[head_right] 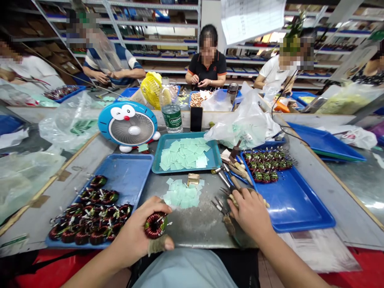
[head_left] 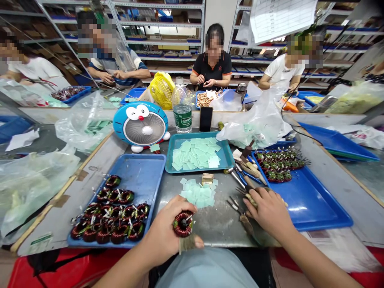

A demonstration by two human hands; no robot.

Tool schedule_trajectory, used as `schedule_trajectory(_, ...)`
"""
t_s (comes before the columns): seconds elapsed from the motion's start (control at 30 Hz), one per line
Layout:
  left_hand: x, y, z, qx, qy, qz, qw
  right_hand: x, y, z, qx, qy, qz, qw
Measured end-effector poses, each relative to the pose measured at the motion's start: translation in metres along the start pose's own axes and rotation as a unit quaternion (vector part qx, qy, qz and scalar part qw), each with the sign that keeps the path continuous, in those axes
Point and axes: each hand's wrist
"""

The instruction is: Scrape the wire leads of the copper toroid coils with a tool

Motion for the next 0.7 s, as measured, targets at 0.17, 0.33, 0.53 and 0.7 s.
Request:
schedule_trajectory(0.17, -0.002, -0.001, -0.002, 0.011, -0.024, -0.006, 1.0, -0.006, -0.009, -0.004, -0.032, 0.018, 0.013, 0.999)
schedule_trajectory(0.33, -0.004, 0.001, -0.002, 0.165, -0.148, -0.243, 0.944, -0.012, -0.017, 0.029, -0.092, 0.053, 0.029, 0.994)
schedule_trajectory(0.53, -0.003, -0.001, 0.004, 0.226, -0.253, -0.501, 0.797, -0.013, -0.009, 0.074, -0.168, 0.103, 0.039, 0.98)
schedule_trajectory(0.7, -0.004, 0.003, 0.003, 0.217, -0.28, -0.534, 0.768, -0.003, -0.009, 0.082, -0.187, 0.115, 0.053, 0.974)
Point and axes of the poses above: each hand's wrist, its own z-axis towards the middle knuckle, its own y-axis out of the palm, x = y × z, and after that the axes turned 4 degrees about -z, right-handed
